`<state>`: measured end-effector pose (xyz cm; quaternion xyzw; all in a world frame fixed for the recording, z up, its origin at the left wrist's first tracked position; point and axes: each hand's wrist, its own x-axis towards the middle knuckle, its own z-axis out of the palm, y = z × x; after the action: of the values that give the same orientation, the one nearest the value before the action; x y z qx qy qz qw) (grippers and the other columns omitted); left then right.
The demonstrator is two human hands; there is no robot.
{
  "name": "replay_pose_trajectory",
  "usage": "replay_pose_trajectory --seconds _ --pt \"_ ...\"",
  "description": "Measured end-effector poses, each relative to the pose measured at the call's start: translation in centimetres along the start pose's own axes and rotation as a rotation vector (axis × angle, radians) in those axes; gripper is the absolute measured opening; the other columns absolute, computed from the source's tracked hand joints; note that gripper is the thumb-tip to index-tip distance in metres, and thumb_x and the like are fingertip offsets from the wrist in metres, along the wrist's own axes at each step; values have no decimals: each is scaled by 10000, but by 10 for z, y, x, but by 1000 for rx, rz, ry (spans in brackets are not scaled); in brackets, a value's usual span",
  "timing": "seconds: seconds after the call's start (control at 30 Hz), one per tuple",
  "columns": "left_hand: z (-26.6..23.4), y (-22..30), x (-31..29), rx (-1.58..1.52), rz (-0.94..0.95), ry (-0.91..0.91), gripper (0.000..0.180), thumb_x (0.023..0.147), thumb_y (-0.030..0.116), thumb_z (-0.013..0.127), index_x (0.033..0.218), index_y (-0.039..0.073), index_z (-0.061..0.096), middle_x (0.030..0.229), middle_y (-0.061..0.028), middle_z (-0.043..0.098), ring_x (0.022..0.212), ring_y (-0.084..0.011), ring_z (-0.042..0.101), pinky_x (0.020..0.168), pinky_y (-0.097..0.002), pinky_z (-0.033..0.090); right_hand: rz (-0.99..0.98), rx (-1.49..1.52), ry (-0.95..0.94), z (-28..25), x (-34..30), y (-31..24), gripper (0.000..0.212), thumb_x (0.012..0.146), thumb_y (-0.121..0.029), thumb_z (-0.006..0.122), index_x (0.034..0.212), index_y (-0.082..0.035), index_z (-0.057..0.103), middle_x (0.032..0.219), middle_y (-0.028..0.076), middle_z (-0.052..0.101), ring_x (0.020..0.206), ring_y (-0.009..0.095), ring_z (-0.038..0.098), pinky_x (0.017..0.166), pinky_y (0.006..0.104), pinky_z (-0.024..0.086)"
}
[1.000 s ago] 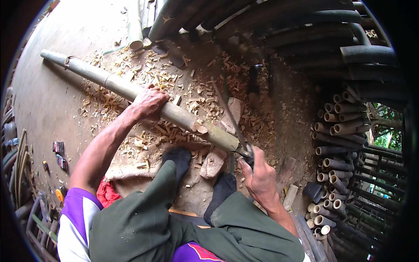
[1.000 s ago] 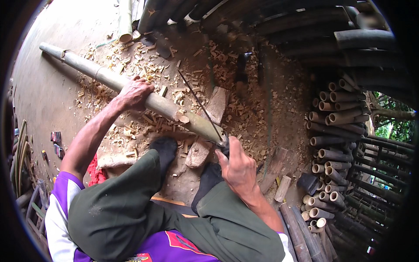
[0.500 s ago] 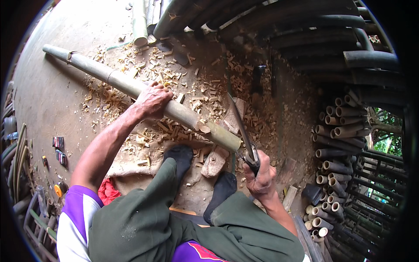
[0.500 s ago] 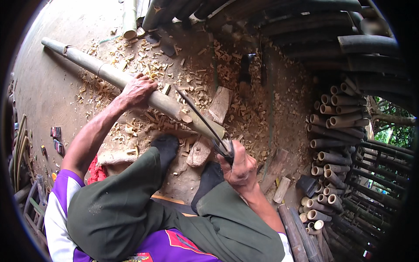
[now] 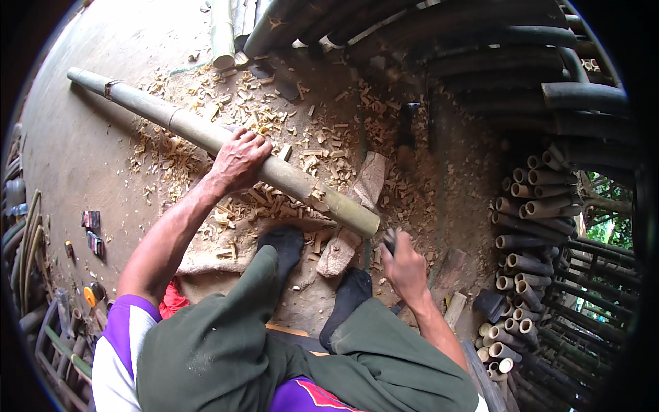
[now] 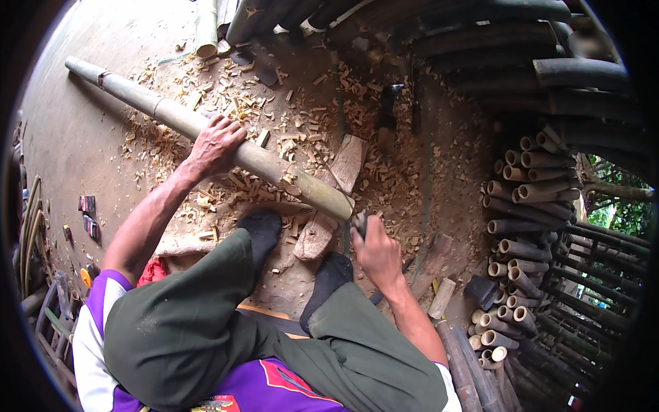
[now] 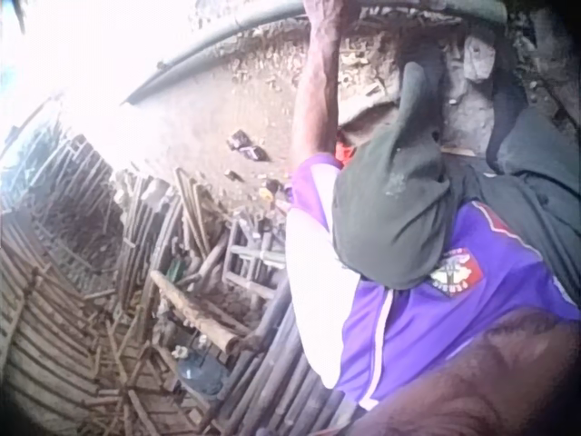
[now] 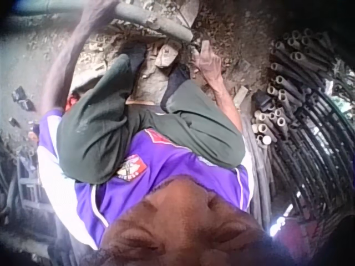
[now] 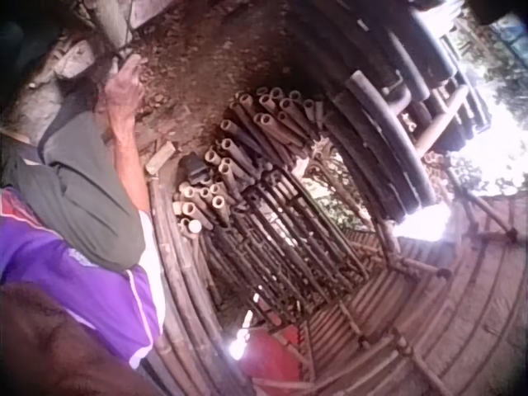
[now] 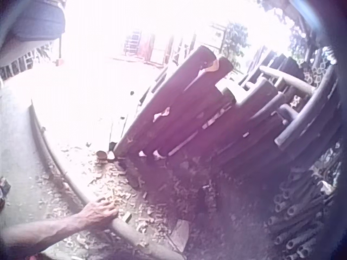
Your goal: The person selects a bamboo pole from a stack and uses a machete to cut it into smaller sections. The person repeatedly positions the bamboo on a wooden block and chops it, creating multiple pieces.
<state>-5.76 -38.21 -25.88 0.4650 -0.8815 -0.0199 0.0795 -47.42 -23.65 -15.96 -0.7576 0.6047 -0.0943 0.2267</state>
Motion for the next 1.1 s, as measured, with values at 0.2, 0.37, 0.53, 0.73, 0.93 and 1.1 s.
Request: replay_pose_trajectory --seconds 0.2,0.37,0.53,0.73,0.93,1.1 --pt "4 -3 -9 9 -30 -7 359 754 136 727 1097 61 649 1076 -121 676 1104 -313 651 1067 -473 474 143 -49 -258 -29 13 -22 497 1058 -309 669 1342 53 480 846 268 716 719 480 725 641 515 594" --pt "9 6 -16 51 -26 222 307 814 139 681 1110 66 643 1097 -124 678 1162 -314 646 1100 -484 453 -148 58 100 -32 10 -36 355 1049 -277 691 1140 -1 488 914 256 713 720 435 737 619 505 577" --pt "11 7 -19 100 -15 238 370 809 168 741 1144 71 617 1136 -111 655 1188 -302 624 1106 -473 432 201 -200 -292 -9 24 9 317 1036 -231 689 1091 -15 464 811 295 692 763 486 724 625 552 555" --pt "-11 -12 6 -22 -11 -293 739 540 320 946 1156 90 608 1124 -94 653 1165 -270 628 1066 -458 429 -146 153 91 -49 21 -50 306 1032 -220 697 1176 -12 524 829 252 707 764 495 718 638 551 564" --pt "-21 -2 23 -115 -80 -525 619 545 262 932 1076 101 657 1008 -81 698 1073 -287 682 994 -470 453 207 -169 -295 -12 16 13 343 1054 -310 661 1078 -17 485 868 289 722 761 500 720 633 565 568" --pt "-15 -1 0 -95 -71 -307 576 590 237 907 1091 102 656 1022 -83 689 1081 -292 681 1012 -489 457 -16 151 -22 -49 22 -45 340 1048 -274 680 1200 -15 521 876 260 724 759 489 724 628 556 568"
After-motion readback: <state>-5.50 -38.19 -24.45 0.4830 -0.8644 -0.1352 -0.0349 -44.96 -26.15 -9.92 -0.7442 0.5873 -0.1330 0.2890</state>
